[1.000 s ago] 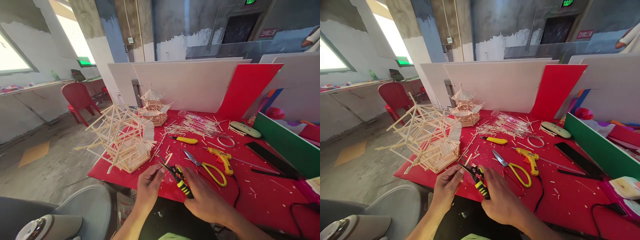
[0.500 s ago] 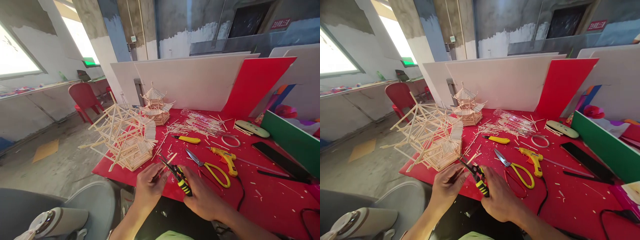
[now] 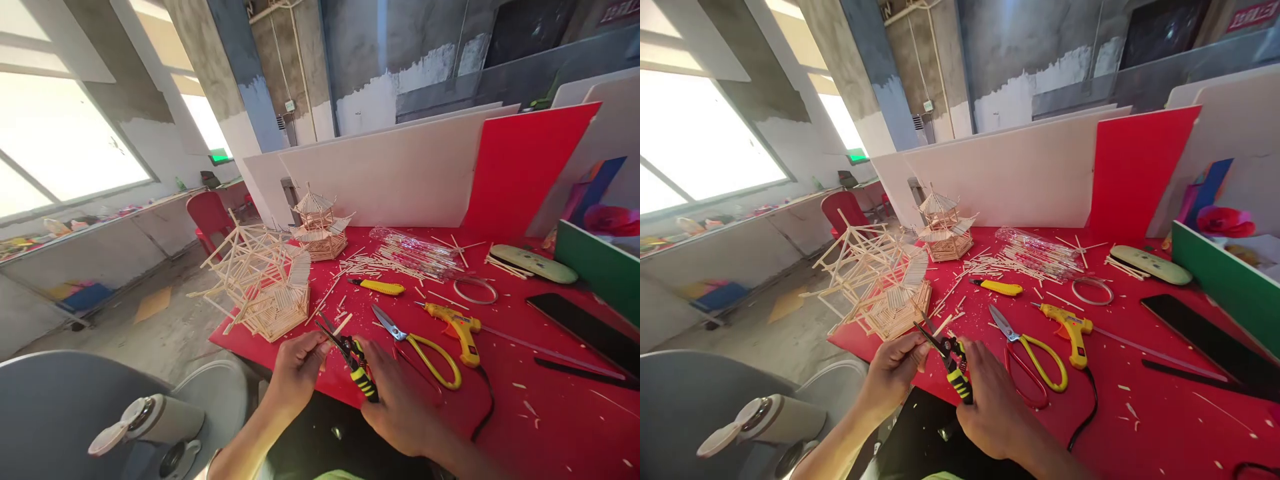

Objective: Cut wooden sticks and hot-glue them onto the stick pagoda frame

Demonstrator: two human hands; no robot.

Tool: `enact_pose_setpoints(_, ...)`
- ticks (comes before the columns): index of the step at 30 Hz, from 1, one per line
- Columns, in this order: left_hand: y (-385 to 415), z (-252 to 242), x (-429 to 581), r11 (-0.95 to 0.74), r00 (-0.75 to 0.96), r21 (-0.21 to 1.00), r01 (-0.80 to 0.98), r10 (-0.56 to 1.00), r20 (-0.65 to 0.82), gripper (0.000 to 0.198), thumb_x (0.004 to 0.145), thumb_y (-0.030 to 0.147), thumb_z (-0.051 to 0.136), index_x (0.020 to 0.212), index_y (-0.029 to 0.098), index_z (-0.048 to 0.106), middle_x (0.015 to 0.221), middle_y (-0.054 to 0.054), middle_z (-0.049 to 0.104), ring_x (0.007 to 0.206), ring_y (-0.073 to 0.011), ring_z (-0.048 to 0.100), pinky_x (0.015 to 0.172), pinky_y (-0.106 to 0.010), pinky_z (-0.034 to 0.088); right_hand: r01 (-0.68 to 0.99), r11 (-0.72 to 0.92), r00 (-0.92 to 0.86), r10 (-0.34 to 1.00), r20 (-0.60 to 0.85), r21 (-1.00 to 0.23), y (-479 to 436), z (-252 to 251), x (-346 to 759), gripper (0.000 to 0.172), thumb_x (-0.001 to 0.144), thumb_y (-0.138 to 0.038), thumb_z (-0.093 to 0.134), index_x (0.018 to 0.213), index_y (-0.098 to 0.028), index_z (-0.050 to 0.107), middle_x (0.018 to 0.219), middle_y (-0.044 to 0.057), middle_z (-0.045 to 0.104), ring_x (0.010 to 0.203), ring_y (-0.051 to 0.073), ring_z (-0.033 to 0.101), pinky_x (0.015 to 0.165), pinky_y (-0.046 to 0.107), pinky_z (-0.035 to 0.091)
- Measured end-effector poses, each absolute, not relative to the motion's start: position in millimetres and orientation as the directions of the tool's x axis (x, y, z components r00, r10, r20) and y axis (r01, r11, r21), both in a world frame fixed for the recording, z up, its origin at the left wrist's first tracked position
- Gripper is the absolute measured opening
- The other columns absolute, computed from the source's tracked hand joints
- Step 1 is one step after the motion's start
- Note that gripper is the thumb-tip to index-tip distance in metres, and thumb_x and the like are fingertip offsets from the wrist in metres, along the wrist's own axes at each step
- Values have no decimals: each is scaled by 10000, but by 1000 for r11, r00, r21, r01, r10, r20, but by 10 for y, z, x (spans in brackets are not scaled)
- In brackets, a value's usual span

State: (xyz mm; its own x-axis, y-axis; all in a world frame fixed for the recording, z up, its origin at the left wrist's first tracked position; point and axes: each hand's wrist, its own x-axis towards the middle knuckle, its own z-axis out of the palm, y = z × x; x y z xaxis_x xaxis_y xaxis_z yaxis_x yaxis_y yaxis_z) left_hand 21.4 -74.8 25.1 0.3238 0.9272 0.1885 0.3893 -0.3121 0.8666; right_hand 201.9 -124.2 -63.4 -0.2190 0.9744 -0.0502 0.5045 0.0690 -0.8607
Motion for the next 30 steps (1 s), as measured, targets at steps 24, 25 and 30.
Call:
enact_pose_setpoints(24, -459, 18, -119, -2, 391, 983, 183, 918, -71, 292, 866, 440, 614, 825, 166, 706, 550, 21, 498, 519, -112, 404, 510, -226, 276, 420, -189, -264, 910, -319, -888, -1254, -368, 2015, 931, 641, -139, 491, 1537, -246, 263, 1584, 37, 299, 1469, 275, 219, 1180, 461, 218)
enact_pose_setpoints(25, -444, -11, -135, -6, 406, 982, 190, 911, -73, 289, 870, 436, 609, 835, 167, 710, 563, 22, 499, 527, -113, 411, 520, -227, 283, 399, -216, -236, 915, -328, -891, -1270, -365, 2016, 890, 641, -149, 500, 1510, -249, 333, 1537, 45, 389, 1431, 288, 306, 1157, 454, 271)
enact_pose_setpoints(30, -400, -117, -182, 20, 440, 989, 143, 894, -82, 273, 868, 415, 615, 775, 174, 704, 609, -11, 560, 570, -131, 462, 532, -227, 311, 189, -383, -227, 879, -420, -904, -1316, -582, 1978, 688, 587, -147, 549, 1262, -269, 599, 1052, 12, 695, 1013, 247, 628, 909, 363, 497)
